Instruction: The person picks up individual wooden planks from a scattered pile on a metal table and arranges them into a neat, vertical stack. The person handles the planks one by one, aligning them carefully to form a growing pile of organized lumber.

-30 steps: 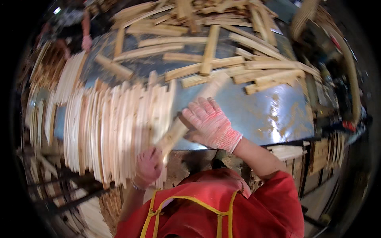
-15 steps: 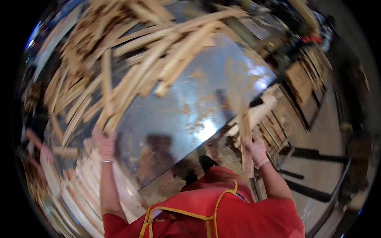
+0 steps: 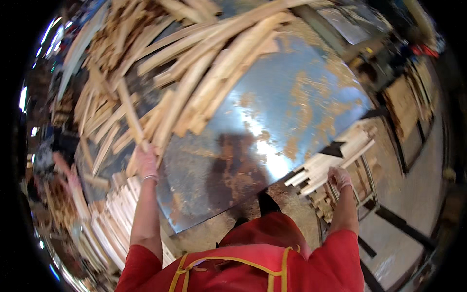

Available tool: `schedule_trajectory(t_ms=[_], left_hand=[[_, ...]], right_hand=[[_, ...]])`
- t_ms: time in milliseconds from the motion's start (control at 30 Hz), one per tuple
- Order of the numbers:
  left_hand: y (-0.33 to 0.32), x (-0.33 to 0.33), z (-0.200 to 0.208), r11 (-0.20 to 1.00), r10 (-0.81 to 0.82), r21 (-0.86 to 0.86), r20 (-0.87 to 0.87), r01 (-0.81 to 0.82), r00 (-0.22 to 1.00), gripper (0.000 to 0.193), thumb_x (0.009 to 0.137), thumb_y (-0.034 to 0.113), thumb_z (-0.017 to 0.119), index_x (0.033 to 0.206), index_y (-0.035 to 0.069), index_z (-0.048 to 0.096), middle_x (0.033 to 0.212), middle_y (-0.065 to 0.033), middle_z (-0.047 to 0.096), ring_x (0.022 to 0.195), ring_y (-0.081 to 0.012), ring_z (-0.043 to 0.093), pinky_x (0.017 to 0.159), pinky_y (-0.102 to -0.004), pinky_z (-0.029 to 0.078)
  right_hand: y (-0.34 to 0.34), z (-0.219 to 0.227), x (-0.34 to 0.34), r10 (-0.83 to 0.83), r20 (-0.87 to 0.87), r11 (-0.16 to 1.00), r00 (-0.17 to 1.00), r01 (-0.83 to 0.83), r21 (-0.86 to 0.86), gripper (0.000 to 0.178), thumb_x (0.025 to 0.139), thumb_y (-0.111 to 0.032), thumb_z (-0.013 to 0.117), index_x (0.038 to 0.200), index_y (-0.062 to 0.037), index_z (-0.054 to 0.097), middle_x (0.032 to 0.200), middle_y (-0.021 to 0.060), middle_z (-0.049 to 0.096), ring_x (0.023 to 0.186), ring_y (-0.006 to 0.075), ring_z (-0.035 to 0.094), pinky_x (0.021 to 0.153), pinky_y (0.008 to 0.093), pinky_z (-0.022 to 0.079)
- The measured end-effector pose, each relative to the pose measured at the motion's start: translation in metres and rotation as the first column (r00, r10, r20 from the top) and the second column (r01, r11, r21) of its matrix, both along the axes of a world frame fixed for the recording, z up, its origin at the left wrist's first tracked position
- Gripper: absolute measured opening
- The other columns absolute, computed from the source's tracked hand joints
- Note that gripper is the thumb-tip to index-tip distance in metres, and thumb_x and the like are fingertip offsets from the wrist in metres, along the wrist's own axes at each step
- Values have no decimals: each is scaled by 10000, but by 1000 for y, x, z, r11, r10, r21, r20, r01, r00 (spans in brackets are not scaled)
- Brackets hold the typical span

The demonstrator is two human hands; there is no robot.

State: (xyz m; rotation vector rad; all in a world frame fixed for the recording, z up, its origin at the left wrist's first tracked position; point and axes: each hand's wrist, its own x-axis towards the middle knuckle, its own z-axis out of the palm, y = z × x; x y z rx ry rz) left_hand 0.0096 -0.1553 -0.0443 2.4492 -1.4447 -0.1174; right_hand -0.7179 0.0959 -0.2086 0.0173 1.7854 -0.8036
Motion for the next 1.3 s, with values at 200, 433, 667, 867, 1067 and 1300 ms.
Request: schedule_trajectory(t_ms=[200, 433, 667, 867, 1067, 1300], left_hand=[[105, -101, 41, 991, 134, 57, -459, -121, 878, 746, 990, 356, 738, 1582, 0, 457, 1417, -306, 651, 1276, -417, 667, 1103, -462, 506], [254, -83, 30, 989, 84, 97, -991, -116, -108, 693, 1011, 225, 726, 1613, 38, 438, 1259, -135, 690, 1109, -267, 689, 1057, -387, 546], [369, -59, 78, 927, -149, 103, -781, 361, 606, 787, 965, 386, 755, 1626, 79, 458, 1523, -229, 567, 1419, -380, 529, 1203, -542, 399], [424, 58, 48, 978, -19, 207, 162, -15, 987, 810, 892, 444, 732, 1544, 32, 486, 1532, -196, 513, 1463, -392, 444, 1243, -573, 288], [432, 92, 43, 992, 16, -121, -224, -44, 975, 762, 851, 474, 759, 1447, 51, 545, 1408, -155, 554, 1378, -353, 485, 1193, -555, 344], [388, 92, 48, 989, -121, -91, -8, 120, 993, 585, 796, 318, 686, 1330, 99, 586, 1236, -147, 565, 1233, -355, 521, 1091, -544, 392]], right_hand=[[35, -37, 4, 351, 320, 927, 880, -375, 13, 455, 1052, -358, 649, 1416, -86, 619, 1400, 61, 640, 1314, 262, 567, 1152, 472, 405], [-64, 233, 287, 895, 197, 445, 400, -773, -452, 634, 1046, -218, 712, 1579, 45, 492, 1381, 139, 688, 1174, 216, 673, 992, 310, 542], [-63, 199, 555, 774, 355, 590, 524, -394, -705, 439, 986, -90, 680, 1384, -82, 495, 1006, 45, 588, 839, 156, 587, 750, 326, 539], [10, 211, 632, 895, -445, -25, 13, -996, -80, 925, 996, -395, 667, 1693, -31, 180, 1160, 277, 747, 1092, 413, 742, 968, 435, 576], [9, 219, 708, 660, -345, -689, -667, -721, 75, 1000, 961, -694, 612, 1621, 20, 379, 1388, 348, 660, 1329, 461, 633, 1142, 457, 475], [-130, 228, 712, 845, -289, -520, -449, -570, -635, 460, 986, -270, 735, 1363, -9, 702, 1087, 62, 746, 882, 125, 669, 779, 280, 562]])
